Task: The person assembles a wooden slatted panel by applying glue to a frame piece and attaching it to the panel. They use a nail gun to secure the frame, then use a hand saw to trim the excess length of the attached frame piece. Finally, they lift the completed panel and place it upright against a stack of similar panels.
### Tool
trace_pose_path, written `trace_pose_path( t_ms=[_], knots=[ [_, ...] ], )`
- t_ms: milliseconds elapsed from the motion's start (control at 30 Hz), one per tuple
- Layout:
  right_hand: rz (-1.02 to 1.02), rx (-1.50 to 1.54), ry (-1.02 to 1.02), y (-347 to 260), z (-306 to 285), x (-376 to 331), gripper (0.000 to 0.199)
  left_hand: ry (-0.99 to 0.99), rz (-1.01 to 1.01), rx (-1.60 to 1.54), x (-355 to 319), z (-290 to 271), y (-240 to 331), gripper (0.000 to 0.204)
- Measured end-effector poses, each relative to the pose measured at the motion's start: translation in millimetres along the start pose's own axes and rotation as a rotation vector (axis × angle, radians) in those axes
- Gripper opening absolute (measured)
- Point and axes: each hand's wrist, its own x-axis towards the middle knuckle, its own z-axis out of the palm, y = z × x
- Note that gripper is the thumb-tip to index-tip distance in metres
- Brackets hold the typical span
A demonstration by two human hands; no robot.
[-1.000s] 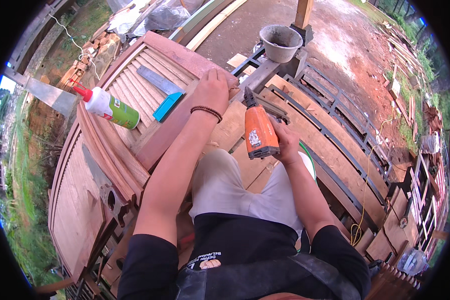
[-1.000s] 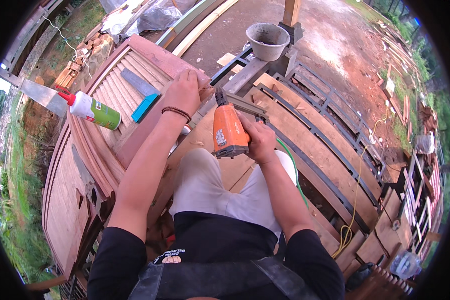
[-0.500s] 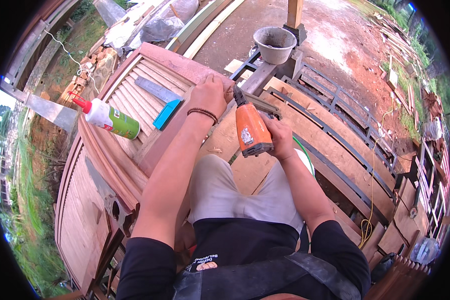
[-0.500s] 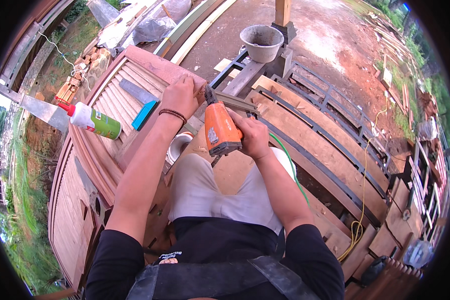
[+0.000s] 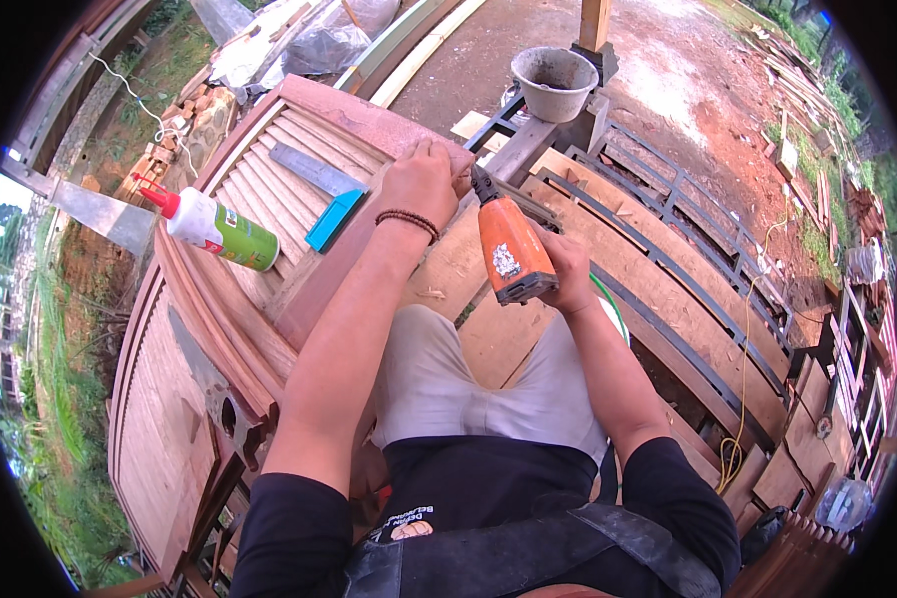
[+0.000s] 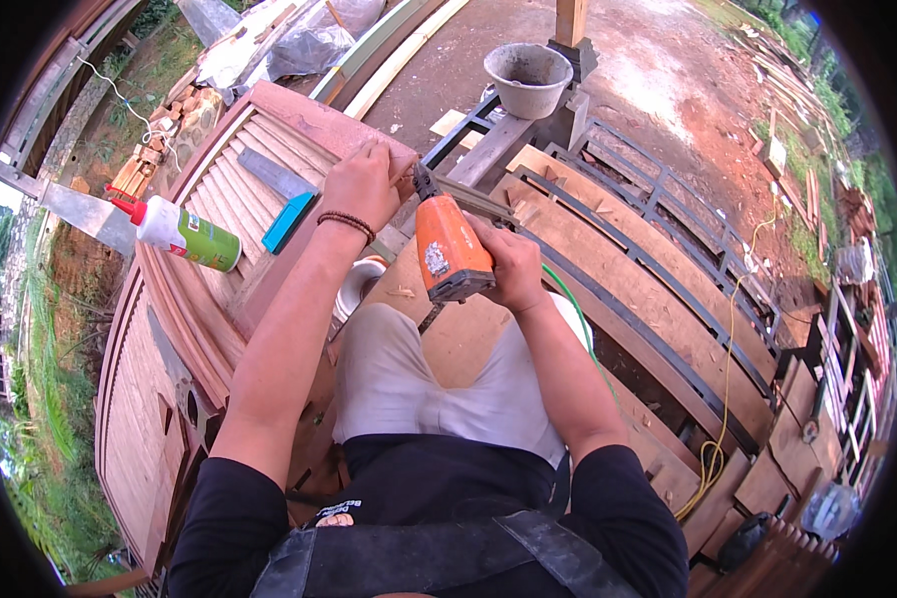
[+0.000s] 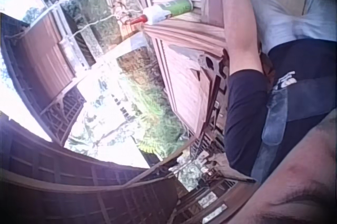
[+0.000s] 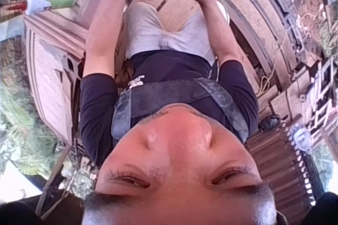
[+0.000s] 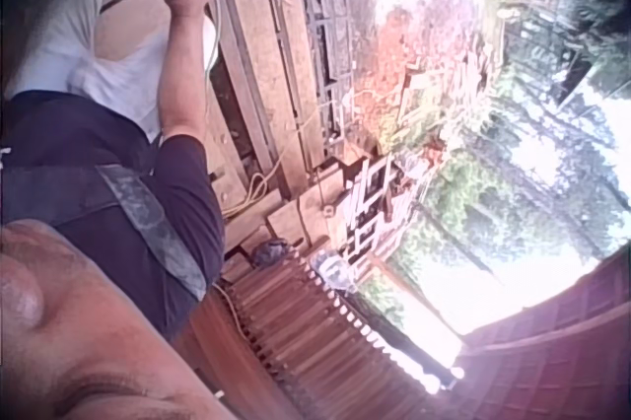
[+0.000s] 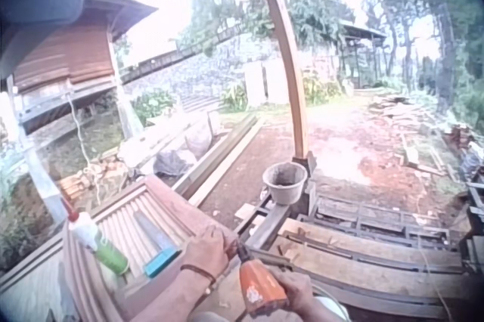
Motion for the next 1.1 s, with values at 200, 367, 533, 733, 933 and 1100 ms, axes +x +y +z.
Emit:
trace_pose_path(
  t_ms=[200,367,533,733,933,1100],
  knots=[
    [-0.033,-0.001,0.022,1.9,1.0,5.1,0.067,0.003,-0.006,0.015,1.8,-2.0,1.9,0.03],
    [-0.013,0.017,0.007,1.8,3.6,4.7,0.067,0.021,-0.008,0.011,2.2,3.3,-3.6,0.028],
    [0.025,0.051,-0.004,0.6,3.6,4.1,0.066,0.028,0.0,0.036,0.6,3.7,-3.8,0.03],
    [0.101,0.077,-0.019,-0.3,4.4,2.7,0.057,0.034,0.0,0.016,0.0,6.2,-2.8,0.03],
    [0.167,0.099,-0.048,1.4,6.2,1.1,0.052,0.064,0.025,0.02,-1.5,6.5,-5.2,0.034],
    [0.147,0.108,-0.025,0.2,7.1,2.4,0.057,0.101,0.042,0.034,0.2,11.2,-8.3,0.035]
  ],
)
